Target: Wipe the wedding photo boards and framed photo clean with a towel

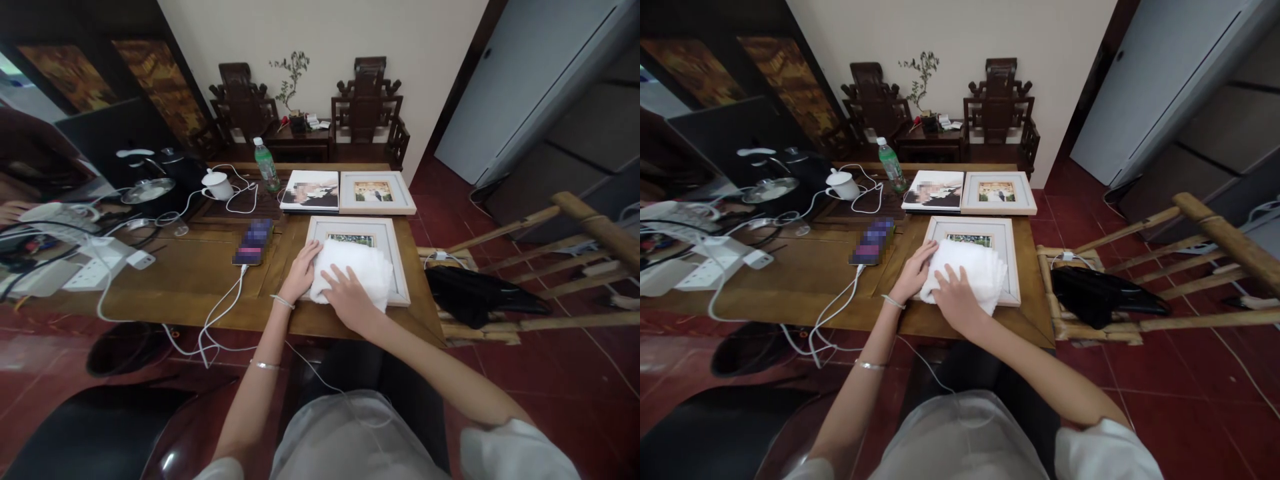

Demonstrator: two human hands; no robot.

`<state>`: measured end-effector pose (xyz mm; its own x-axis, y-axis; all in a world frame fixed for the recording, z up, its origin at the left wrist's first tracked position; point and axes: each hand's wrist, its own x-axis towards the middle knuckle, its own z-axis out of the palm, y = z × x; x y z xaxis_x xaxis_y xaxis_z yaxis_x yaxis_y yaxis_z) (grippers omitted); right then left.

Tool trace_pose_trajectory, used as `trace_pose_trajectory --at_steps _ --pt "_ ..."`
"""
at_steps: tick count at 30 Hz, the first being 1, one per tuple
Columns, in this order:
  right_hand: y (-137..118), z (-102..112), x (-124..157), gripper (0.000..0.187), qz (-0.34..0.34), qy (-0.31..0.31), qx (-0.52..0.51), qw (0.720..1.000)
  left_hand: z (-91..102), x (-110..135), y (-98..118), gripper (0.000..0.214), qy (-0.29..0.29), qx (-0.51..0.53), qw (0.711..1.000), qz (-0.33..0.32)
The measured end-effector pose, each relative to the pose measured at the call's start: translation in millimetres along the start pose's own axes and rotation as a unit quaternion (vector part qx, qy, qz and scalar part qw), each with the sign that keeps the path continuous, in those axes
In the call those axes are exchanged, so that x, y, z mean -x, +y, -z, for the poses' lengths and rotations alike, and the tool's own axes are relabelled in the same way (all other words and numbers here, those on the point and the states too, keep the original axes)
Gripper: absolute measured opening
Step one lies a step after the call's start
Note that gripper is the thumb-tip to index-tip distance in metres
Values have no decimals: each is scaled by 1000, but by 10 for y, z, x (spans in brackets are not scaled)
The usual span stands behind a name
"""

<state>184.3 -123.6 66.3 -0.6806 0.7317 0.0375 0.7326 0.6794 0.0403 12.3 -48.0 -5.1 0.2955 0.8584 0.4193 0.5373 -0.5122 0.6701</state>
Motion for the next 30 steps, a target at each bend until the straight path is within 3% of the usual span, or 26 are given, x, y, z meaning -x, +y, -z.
trace_pose_trajectory --at_steps 8,11,16,24,27,30 --pt "567 92 829 46 -104 -31 17 994 4 -41 -34 50 -22 -42 998 -28" --pt "665 93 974 47 -116 -34 38 992 2 -67 -20 51 -21 -45 998 -28" --pt "577 68 825 44 -103 -28 33 994 0 -73 -5 50 -18 -33 999 -25" --pt "105 -56 118 34 -10 17 -12 1000 26 -61 -27 44 -16 -18 1000 3" --pt "98 -82 120 35 -8 26 -20 999 24 -55 -51 44 -20 -20 1000 1" --pt "240 -55 364 41 -48 13 -21 999 10 -50 -68 44 -22 -29 999 -5"
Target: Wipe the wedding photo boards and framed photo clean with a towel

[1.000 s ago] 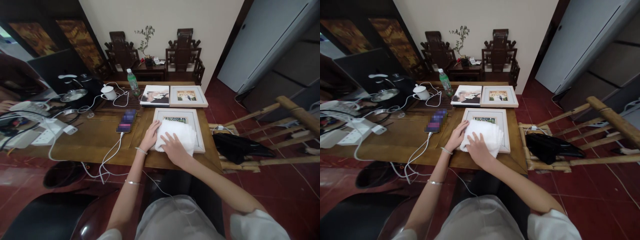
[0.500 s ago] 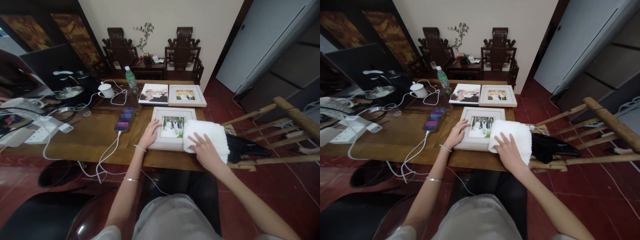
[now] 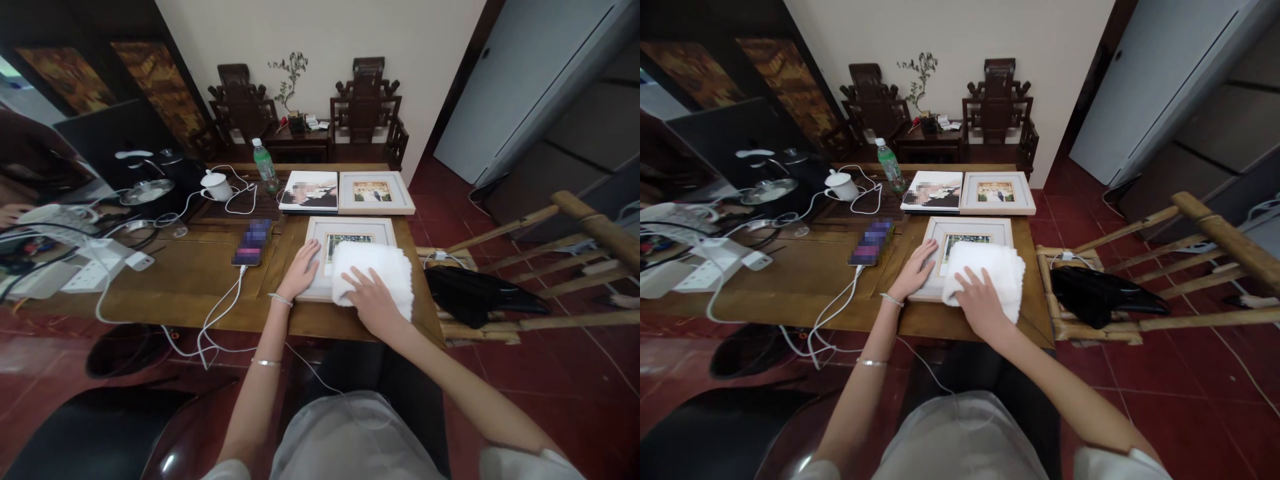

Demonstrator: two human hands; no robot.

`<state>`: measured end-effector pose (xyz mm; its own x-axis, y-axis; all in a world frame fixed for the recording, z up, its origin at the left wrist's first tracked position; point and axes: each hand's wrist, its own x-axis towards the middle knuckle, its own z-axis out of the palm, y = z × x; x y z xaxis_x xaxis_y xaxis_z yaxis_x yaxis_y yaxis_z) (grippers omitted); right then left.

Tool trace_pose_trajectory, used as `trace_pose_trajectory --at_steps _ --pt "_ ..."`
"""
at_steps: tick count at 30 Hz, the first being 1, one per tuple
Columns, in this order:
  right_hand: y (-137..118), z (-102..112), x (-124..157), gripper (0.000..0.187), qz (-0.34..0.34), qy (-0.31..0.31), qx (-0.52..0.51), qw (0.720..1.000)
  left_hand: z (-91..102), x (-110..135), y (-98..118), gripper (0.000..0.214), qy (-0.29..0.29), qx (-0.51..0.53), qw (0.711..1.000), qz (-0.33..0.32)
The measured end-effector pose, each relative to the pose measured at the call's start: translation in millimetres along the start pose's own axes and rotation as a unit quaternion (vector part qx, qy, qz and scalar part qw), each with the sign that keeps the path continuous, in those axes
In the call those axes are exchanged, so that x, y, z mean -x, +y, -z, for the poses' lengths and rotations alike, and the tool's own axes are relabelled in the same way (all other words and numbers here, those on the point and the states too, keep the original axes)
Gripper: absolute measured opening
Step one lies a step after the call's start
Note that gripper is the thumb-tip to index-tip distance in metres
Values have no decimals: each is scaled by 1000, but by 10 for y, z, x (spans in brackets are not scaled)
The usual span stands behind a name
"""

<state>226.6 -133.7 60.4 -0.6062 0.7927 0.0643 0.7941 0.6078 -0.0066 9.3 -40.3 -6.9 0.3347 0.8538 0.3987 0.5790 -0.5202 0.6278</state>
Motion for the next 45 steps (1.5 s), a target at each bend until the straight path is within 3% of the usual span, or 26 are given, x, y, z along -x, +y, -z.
trace_pose_trajectory --at_steps 5,8,19,23,29,33,37,41,45 --pt "380 147 471 49 -72 -21 26 997 -17 -1 -1 44 -3 -3 1000 -10" --pt "558 192 529 53 -71 -12 28 997 -13 -4 3 43 -8 -7 1000 -14" --pt "1228 105 -386 52 -135 13 40 990 -18 10 -8 42 -6 -9 1000 -19" --pt "1139 30 -292 51 -88 14 51 995 -34 18 -23 42 5 -12 1000 -17" --pt "587 26 336 53 -31 -19 28 999 -46 4 -38 46 -14 -30 999 -13" --pt "377 95 505 56 -22 -36 3 999 -72 -1 -14 41 7 -53 999 -8" --pt "480 27 283 55 -20 -23 -3 1000 -68 8 7 38 10 -53 998 -12" --pt "811 -47 -193 52 -29 4 23 999 -52 16 -6 38 5 -34 999 -20" --pt "1114 -4 -698 62 -91 83 52 991 -52 21 -17 40 14 -13 1000 -19"
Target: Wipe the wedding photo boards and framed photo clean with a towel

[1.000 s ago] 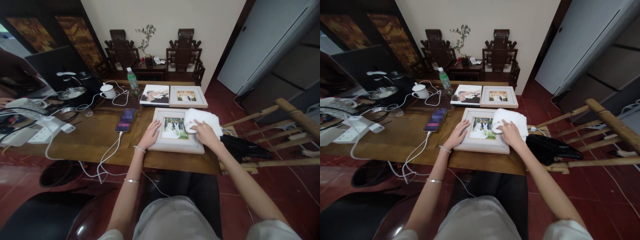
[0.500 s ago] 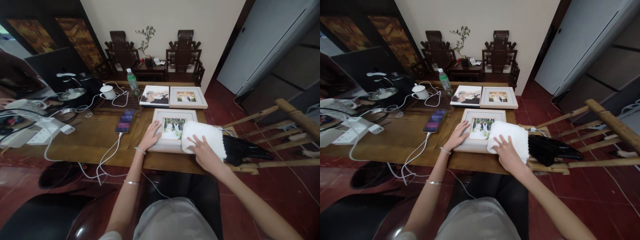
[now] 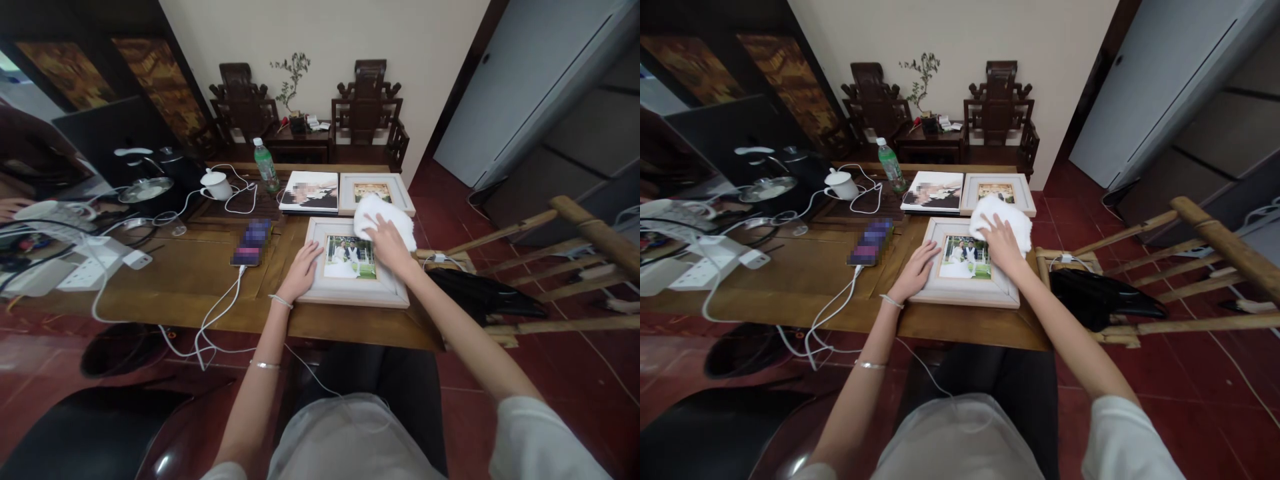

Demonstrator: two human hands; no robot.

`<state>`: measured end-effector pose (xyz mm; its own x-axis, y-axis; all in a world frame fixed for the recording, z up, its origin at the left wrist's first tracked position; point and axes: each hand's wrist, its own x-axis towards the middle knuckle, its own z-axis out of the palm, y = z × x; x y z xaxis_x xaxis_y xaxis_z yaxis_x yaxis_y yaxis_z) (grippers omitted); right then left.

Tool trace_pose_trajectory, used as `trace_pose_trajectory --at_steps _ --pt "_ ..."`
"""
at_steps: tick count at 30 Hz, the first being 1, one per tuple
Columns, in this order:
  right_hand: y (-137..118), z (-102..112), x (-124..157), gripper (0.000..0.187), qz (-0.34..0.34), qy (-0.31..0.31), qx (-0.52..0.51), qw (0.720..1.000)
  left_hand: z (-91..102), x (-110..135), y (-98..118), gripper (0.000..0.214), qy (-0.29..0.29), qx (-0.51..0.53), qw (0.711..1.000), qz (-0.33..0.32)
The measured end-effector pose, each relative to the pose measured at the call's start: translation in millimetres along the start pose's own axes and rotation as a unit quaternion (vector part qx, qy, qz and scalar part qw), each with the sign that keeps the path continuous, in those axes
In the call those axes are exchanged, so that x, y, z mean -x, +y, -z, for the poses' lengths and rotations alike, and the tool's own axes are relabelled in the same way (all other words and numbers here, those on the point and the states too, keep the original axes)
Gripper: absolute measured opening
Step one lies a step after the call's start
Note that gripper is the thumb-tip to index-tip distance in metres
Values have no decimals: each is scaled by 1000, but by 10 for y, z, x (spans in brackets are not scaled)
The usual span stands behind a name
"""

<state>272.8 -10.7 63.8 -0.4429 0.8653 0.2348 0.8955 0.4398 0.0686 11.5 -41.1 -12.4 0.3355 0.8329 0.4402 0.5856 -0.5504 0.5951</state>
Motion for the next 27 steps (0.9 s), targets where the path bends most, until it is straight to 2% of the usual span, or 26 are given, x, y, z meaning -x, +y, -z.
trace_pose_trajectory --at_steps 2,4,6,10,13,16,18,20,22,27 --pt "12 -33 -181 61 -17 17 19 1000 1 1 1 40 2 7 1000 2" --pt "-48 -81 -255 58 -13 -12 33 999 5 0 2 41 3 13 1000 1" --pt "-162 -121 -214 54 -5 -54 43 998 9 -1 3 42 6 18 1000 1" --pt "-441 -30 142 49 13 -116 52 992 6 -8 14 45 20 22 1000 0" --pt "-625 226 518 53 31 -186 30 982 -1 -16 28 45 24 22 999 2" --pt "-750 500 830 54 79 -214 -11 974 -1 -21 38 46 20 19 1000 1" --pt "-791 594 946 57 101 -228 -38 968 6 -22 41 47 17 15 1000 0" --pt "-797 579 974 60 110 -223 -59 967 16 -21 44 48 15 9 1000 1" --pt "-761 472 920 61 103 -197 -70 973 25 -21 46 48 13 4 1000 2" --pt "-454 106 492 59 52 -114 -51 991 35 -21 37 48 13 15 1000 -5"
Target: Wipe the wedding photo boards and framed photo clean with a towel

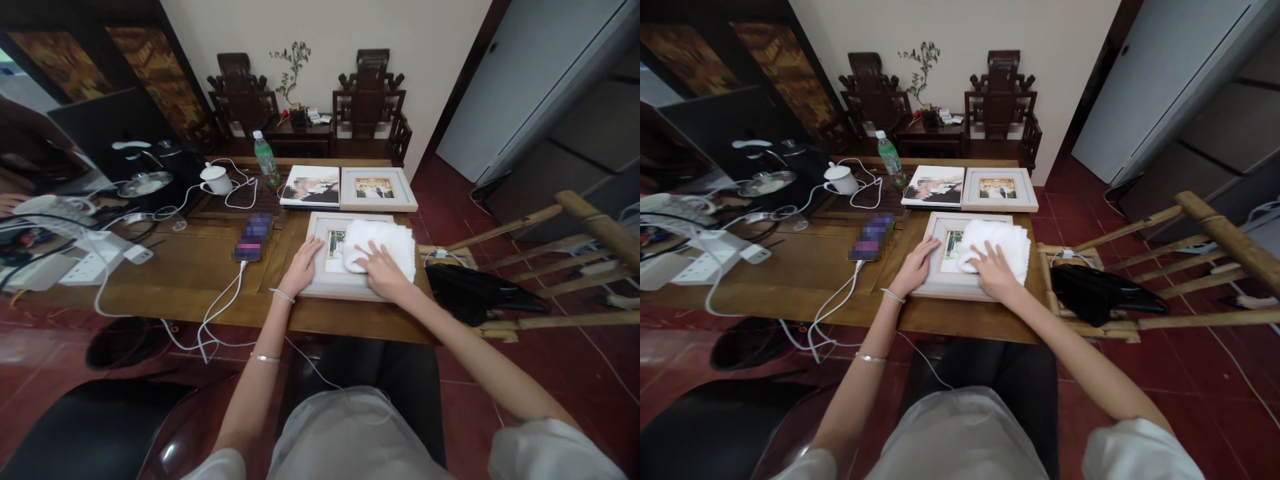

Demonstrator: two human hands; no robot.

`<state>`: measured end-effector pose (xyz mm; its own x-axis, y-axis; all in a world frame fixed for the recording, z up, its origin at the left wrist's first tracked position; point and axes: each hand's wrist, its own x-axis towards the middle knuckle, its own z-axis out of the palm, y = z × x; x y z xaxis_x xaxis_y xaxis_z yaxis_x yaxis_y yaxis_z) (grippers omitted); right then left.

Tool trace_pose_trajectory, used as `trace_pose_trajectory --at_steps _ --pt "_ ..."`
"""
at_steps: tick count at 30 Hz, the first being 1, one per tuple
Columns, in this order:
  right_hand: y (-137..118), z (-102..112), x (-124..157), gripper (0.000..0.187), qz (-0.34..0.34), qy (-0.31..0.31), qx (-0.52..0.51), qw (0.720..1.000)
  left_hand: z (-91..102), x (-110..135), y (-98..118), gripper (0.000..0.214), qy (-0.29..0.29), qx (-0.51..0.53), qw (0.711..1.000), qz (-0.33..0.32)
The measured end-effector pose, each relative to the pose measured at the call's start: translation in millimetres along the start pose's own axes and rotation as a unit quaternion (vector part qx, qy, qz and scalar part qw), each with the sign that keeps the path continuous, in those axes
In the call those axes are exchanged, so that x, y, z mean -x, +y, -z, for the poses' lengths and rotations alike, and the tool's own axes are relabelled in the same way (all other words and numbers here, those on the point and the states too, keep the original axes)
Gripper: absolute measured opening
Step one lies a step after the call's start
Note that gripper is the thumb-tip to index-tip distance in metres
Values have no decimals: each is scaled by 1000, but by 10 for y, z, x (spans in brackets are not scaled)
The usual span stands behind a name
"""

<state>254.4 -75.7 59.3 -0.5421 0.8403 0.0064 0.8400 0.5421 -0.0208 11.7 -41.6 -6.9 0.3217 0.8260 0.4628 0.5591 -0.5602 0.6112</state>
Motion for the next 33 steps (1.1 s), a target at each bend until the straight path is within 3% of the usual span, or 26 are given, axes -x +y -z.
trace_pose_trajectory --at_steps 4,8,11,15,18,20,24,29,33 --pt "343 -57 -401 58 -43 71 34 996 2 7 -12 47 -7 7 1000 3" --pt "377 -101 -503 57 -39 62 60 995 -7 15 -17 45 -4 13 1000 13" --pt "191 -78 -290 56 -19 17 55 998 -9 15 -18 42 -1 12 1000 21" --pt "-138 104 204 58 24 -54 7 998 1 17 -11 44 -19 16 999 25" --pt "-301 253 456 61 71 -70 -26 995 3 25 -5 43 -21 12 999 26" --pt "-334 279 479 61 86 -67 -36 993 -1 30 -6 43 -17 5 1000 24" --pt "-190 133 228 62 62 -30 -39 997 -8 35 -13 43 -12 7 1000 17" --pt "235 -34 -265 59 -47 65 13 997 -5 34 -19 43 -16 12 1000 13" --pt "441 -38 -538 59 -57 71 39 995 2 37 -17 43 -15 13 1000 13"
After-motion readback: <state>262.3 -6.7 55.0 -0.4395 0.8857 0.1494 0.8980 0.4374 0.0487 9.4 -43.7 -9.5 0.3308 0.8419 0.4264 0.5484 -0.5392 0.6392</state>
